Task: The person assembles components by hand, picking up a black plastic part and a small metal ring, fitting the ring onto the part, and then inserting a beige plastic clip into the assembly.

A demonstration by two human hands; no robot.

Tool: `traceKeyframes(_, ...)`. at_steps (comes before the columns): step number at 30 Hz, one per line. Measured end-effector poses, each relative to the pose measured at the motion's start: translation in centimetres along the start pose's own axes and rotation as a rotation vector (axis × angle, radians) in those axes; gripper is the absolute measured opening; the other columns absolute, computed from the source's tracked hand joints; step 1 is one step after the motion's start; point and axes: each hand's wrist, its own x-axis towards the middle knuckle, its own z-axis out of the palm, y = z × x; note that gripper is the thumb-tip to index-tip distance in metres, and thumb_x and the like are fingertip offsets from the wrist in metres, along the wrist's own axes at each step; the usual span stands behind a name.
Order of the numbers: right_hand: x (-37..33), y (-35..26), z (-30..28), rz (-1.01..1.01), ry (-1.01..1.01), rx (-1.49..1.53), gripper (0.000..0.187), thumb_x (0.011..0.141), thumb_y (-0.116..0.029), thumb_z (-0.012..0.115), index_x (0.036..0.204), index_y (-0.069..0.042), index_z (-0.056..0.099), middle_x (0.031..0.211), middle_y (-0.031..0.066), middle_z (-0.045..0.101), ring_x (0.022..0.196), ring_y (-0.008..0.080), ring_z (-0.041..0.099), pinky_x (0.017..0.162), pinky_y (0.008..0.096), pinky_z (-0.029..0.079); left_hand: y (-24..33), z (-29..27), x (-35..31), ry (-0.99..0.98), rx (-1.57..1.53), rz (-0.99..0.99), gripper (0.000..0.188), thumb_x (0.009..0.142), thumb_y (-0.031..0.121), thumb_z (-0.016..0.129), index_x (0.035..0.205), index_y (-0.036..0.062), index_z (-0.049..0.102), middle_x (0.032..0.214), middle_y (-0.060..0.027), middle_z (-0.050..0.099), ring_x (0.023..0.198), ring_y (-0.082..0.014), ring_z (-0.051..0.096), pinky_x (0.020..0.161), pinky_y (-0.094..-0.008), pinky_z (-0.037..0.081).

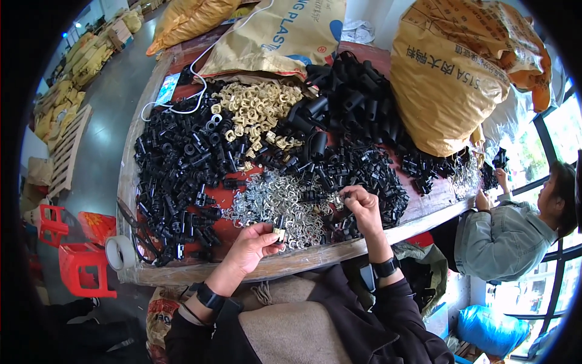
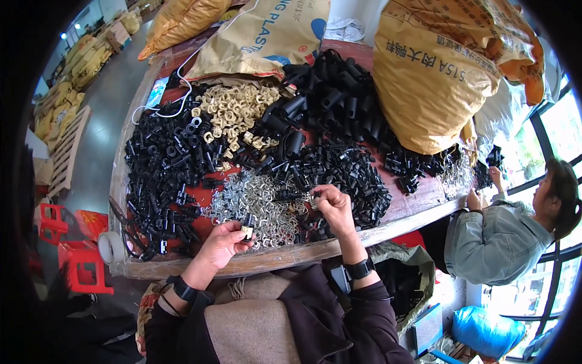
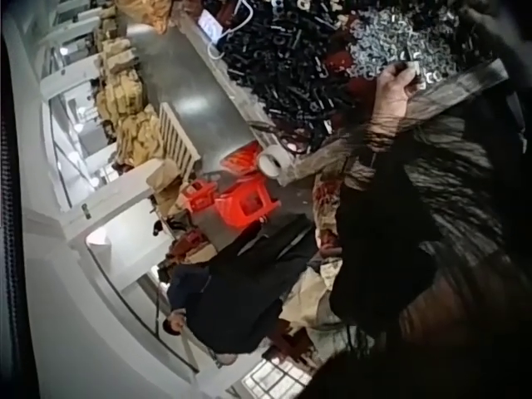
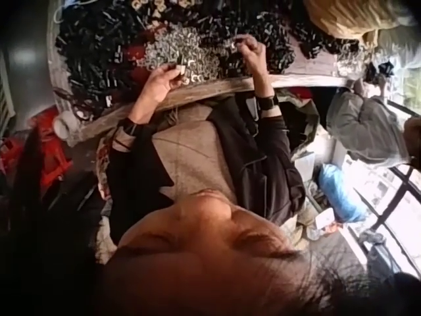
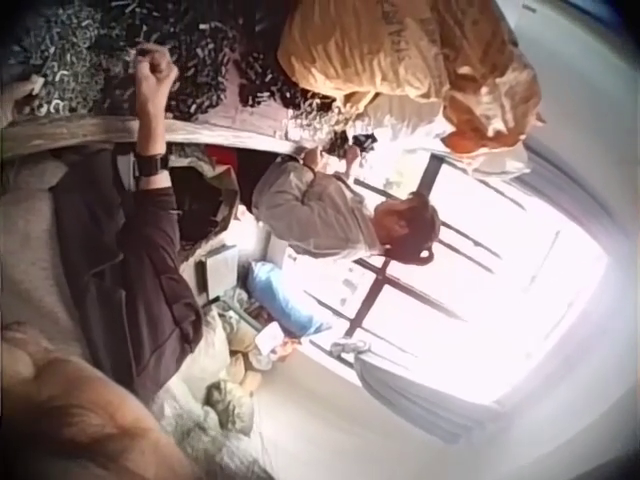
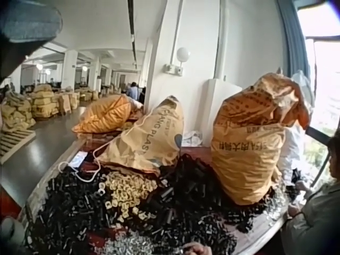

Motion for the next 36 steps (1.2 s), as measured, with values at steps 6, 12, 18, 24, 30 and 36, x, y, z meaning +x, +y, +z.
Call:
traceKeyframes(6, -0.5, -0.4, 3.3, -0.030, -0.116, 0.053, 0.021, 0.066, 0.007, 0.052, 0.052, -0.003, 0.041, 0.083, 0.0081, 0.057, 0.064, 0.0075, 0.045, 0.057, 0.0213, 0.037, 0.1, 0.3, -0.3, 0.013, -0.002, 0.026, 0.016, 0.076, 0.009, 0.057, 0.090, 0.0005, 0.054, 0.083, -0.0083, 0.060, 0.070, -0.0143, 0.059, 0.061, -0.0209, 0.048)
traceKeyframes(12, -0.3, -0.7, 6.2, -0.189, -0.217, -0.016, 0.024, 0.066, 0.006, 0.057, 0.051, -0.004, 0.041, 0.079, 0.0076, 0.055, 0.061, 0.0069, 0.044, 0.055, 0.0202, 0.038, 0.2, -0.6, -0.4, 0.027, -0.022, 0.031, 0.015, 0.076, 0.008, 0.057, 0.089, 0.0019, 0.052, 0.085, -0.0117, 0.059, 0.072, -0.0169, 0.059, 0.062, -0.0225, 0.048)
traceKeyframes(18, -0.5, -0.8, 7.5, -0.104, -0.287, 0.020, 0.022, 0.072, -0.002, 0.061, 0.060, -0.005, 0.043, 0.074, 0.0026, 0.053, 0.058, 0.0057, 0.045, 0.053, 0.0180, 0.038, 0.3, -1.1, -0.2, 0.047, -0.054, 0.042, 0.016, 0.076, 0.008, 0.057, 0.090, 0.0026, 0.052, 0.084, -0.0105, 0.060, 0.071, -0.0160, 0.059, 0.061, -0.0223, 0.048)
traceKeyframes(24, -1.1, -0.7, 8.2, 0.057, -0.345, 0.129, 0.015, 0.077, -0.007, 0.059, 0.075, -0.006, 0.044, 0.071, -0.0026, 0.049, 0.055, 0.0041, 0.045, 0.051, 0.0164, 0.038, 0.3, -1.1, -0.4, 0.058, -0.048, 0.043, 0.016, 0.076, 0.008, 0.058, 0.091, 0.0032, 0.053, 0.084, -0.0086, 0.060, 0.071, -0.0150, 0.059, 0.061, -0.0221, 0.048)
traceKeyframes(30, -1.4, -1.3, 8.4, 0.071, -0.383, 0.305, 0.008, 0.079, -0.006, 0.055, 0.080, -0.004, 0.047, 0.071, -0.0014, 0.050, 0.059, 0.0046, 0.047, 0.053, 0.0182, 0.039, 0.0, -0.9, -0.5, 0.050, -0.026, 0.052, 0.017, 0.076, 0.009, 0.058, 0.091, 0.0031, 0.053, 0.083, -0.0066, 0.060, 0.070, -0.0140, 0.059, 0.061, -0.0216, 0.048)
traceKeyframes(36, -1.6, -2.7, 8.5, -0.138, -0.590, 0.139, 0.009, 0.078, -0.003, 0.055, 0.087, -0.001, 0.055, 0.073, 0.0026, 0.053, 0.065, 0.0089, 0.050, 0.058, 0.0209, 0.041, -0.1, -0.5, -0.8, 0.017, -0.017, 0.038, 0.018, 0.076, 0.011, 0.059, 0.092, 0.0031, 0.054, 0.082, -0.0036, 0.058, 0.071, -0.0137, 0.059, 0.063, -0.0207, 0.047)
